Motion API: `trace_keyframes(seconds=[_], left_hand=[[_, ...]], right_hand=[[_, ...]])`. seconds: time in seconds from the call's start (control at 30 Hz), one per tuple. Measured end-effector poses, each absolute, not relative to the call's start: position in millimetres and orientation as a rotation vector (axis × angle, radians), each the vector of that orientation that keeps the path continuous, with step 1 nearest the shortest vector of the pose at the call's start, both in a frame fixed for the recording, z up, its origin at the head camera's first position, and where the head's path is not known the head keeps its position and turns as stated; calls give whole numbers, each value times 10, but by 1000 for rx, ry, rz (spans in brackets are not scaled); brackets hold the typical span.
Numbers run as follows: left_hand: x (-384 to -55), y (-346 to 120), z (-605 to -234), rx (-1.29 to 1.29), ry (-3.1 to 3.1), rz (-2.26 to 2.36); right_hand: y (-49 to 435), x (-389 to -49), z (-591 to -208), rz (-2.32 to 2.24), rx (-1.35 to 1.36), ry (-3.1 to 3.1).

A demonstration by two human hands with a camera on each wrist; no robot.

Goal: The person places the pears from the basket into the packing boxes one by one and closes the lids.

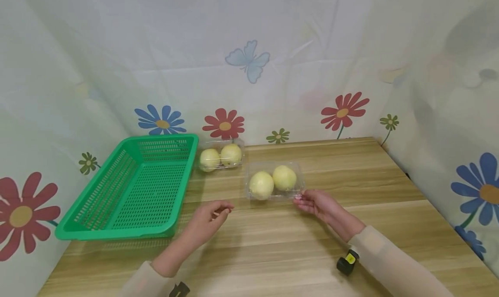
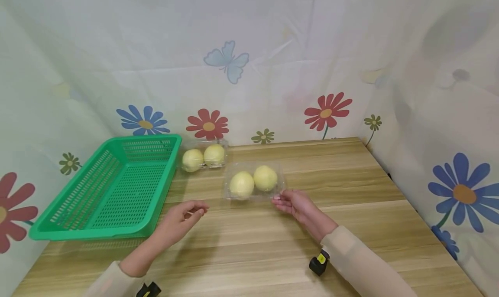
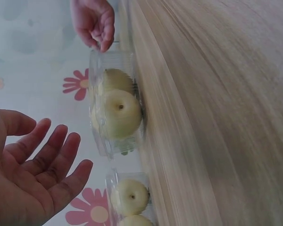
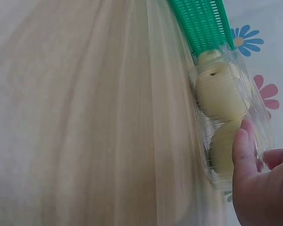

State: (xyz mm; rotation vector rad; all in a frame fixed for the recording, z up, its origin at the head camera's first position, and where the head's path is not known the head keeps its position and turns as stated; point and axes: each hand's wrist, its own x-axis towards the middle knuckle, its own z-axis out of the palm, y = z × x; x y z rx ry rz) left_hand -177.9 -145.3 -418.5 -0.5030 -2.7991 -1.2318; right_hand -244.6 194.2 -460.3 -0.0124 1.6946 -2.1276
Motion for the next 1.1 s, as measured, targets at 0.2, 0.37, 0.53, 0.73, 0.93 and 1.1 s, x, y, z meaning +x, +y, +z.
trace_keyframes(seconds=[0.2, 0.37, 0.53, 0.73, 0.93, 1.1], left_hand=[[-1783, -1479, -4215, -564, -2812, -1230], [-1783, -1470, -4231, -596, -2802, -1229], [-1780, -1457, -4228, -610, -2802, -1205], [-1785, -1454, -4242, -619, -2819, -1200], [-1789, -1442, -4257, -624, -2820, -1178], [-1788, -1425, -4260, -631, -2839, -1163]], right_hand=[[1928, -2511, -4588, -2146, 26, 1697], [1912, -2570, -4592, -2159, 35, 1697], [1908, -2630, -4610, -2153, 12, 1711], [1881, -2696, -4598, -2178, 76, 1714], [1842, -2765, -4582, -2215, 115, 1699], [1826, -2829, -4581, -2205, 115, 1713]])
